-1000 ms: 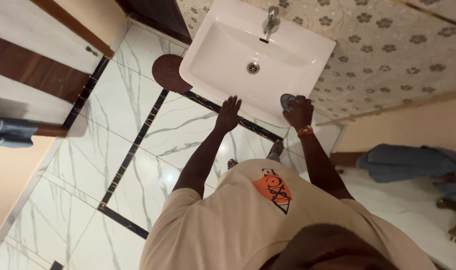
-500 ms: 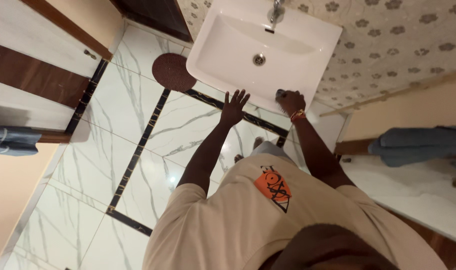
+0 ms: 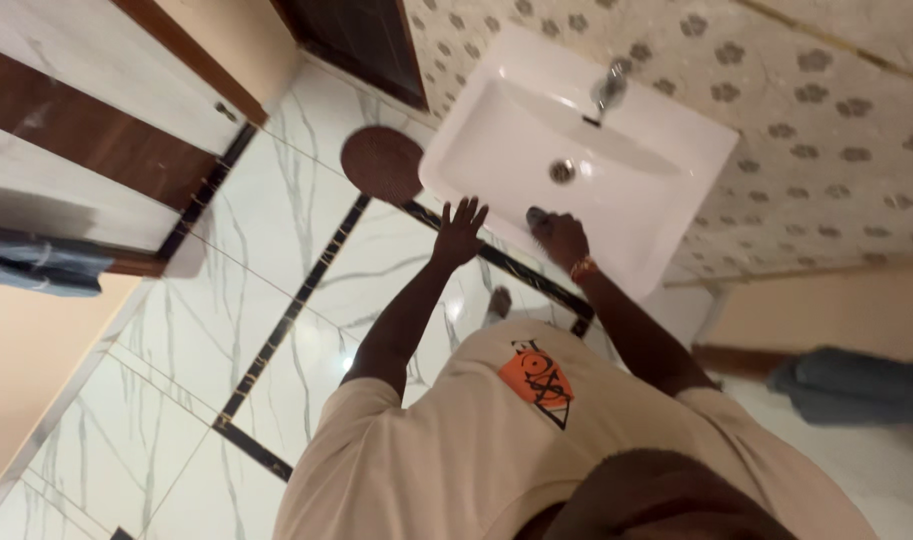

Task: The person cleans a bathroom sink by scrubbing the ceramic surface and the faucet area with a cloth.

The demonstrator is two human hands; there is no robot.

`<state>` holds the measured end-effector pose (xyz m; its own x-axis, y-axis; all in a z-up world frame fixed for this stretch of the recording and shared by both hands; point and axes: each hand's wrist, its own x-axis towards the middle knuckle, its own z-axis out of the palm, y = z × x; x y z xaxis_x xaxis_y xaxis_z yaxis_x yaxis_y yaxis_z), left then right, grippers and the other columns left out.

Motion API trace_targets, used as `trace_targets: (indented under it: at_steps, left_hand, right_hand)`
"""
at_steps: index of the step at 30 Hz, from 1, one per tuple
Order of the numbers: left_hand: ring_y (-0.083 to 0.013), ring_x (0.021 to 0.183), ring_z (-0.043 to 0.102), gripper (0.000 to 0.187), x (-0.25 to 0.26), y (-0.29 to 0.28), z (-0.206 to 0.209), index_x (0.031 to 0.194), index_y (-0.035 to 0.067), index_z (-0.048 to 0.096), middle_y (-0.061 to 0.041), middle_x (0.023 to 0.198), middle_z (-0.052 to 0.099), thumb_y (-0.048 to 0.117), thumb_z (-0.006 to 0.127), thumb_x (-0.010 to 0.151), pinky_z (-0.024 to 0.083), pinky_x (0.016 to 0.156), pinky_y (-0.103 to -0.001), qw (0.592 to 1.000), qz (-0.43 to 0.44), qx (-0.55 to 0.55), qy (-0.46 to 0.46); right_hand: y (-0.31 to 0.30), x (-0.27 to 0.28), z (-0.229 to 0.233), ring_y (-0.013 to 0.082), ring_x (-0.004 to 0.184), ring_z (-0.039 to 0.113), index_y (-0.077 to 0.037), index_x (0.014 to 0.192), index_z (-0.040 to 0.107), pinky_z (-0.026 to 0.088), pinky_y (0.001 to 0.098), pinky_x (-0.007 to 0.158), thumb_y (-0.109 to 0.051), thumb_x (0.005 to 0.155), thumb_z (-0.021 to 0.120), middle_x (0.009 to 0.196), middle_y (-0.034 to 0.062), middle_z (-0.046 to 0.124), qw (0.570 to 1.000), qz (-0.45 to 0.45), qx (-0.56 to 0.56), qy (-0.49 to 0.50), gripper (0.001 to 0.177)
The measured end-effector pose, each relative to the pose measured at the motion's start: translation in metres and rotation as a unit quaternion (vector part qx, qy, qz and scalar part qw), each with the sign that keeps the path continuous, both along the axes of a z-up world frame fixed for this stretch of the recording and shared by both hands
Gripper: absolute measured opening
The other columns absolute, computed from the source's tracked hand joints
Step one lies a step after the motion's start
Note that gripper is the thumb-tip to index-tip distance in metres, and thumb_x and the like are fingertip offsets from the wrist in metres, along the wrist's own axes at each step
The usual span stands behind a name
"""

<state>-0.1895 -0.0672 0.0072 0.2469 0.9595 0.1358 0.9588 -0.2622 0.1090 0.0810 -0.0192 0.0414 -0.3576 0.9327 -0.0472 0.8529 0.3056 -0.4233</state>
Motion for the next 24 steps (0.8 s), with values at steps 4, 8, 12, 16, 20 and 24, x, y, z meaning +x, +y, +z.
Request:
trace_targets:
  at_steps: [4, 8, 12, 16, 20, 24]
  left_hand:
    - [-0.0402, 0.153, 0.026, 0.087, -0.038, 0.014, 0.006, 0.16, 0.007, 0.032, -0.025, 0.166, 0.026, 0.027, 0.071, 0.085, 0.022, 0.12, -0.065, 0.999, 0.033, -0.014, -0.036]
    - [-0.0444, 0.152, 0.033, 0.071, -0.062, 0.035, 0.009, 0.159, 0.006, 0.04, -0.03, 0.168, 0.026, 0.008, 0.059, 0.09, 0.03, 0.121, -0.059, 0.981, 0.035, 0.032, -0.189]
    - [-0.0424, 0.147, 0.043, 0.054, -0.066, 0.059, 0.004, 0.15, 0.008, 0.054, -0.023, 0.164, 0.04, 0.005, 0.054, 0.095, 0.038, 0.122, -0.05, 0.947, 0.033, 0.019, -0.32]
    - [-0.0362, 0.144, 0.055, 0.044, -0.076, 0.077, 0.013, 0.143, 0.012, 0.063, -0.014, 0.149, 0.061, 0.013, 0.052, 0.1, 0.044, 0.124, -0.045, 0.932, 0.021, -0.098, -0.349]
    - [-0.0391, 0.149, 0.036, 0.057, -0.097, 0.077, 0.032, 0.143, 0.006, 0.056, -0.018, 0.154, 0.05, 0.024, 0.064, 0.09, 0.028, 0.125, -0.05, 0.966, -0.084, -0.073, -0.235]
    - [-0.0379, 0.152, 0.023, 0.068, -0.119, 0.087, 0.047, 0.152, 0.003, 0.043, -0.018, 0.16, 0.036, 0.038, 0.061, 0.097, 0.015, 0.123, -0.057, 0.985, -0.095, -0.085, -0.116]
  right_hand:
    - [0.0, -0.046, 0.023, 0.0362, 0.096, 0.07, -0.006, 0.105, 0.073, 0.058, 0.0453, 0.092, -0.028, 0.084, 0.077, 0.11, 0.0197, 0.071, 0.984, 0.071, 0.039, 0.16, 0.03]
    - [0.007, -0.089, 0.026, 0.0409, 0.111, 0.064, -0.009, 0.118, 0.069, 0.053, 0.0463, 0.099, -0.023, 0.082, 0.077, 0.13, 0.0233, 0.064, 0.973, 0.151, 0.068, 0.163, 0.04]
    - [0.034, -0.115, 0.005, 0.0438, 0.126, 0.057, -0.009, 0.136, 0.058, 0.049, 0.0489, 0.104, -0.023, 0.085, 0.081, 0.148, 0.0241, 0.055, 0.962, 0.204, 0.091, 0.155, 0.058]
    - [0.055, -0.131, -0.008, 0.0413, 0.129, 0.058, -0.001, 0.153, 0.038, 0.048, 0.0473, 0.11, -0.023, 0.084, 0.082, 0.142, 0.0218, 0.057, 0.967, 0.163, -0.017, 0.197, 0.084]
    - [0.075, -0.153, -0.012, 0.0393, 0.132, 0.054, 0.002, 0.159, 0.019, 0.047, 0.0456, 0.109, -0.026, 0.085, 0.085, 0.148, 0.025, 0.048, 0.952, 0.16, -0.037, 0.259, 0.103]
    - [0.084, -0.185, -0.011, 0.0376, 0.136, 0.048, 0.0, 0.16, 0.012, 0.047, 0.0441, 0.107, -0.031, 0.076, 0.089, 0.151, 0.0249, 0.043, 0.934, 0.099, -0.071, 0.335, 0.118]
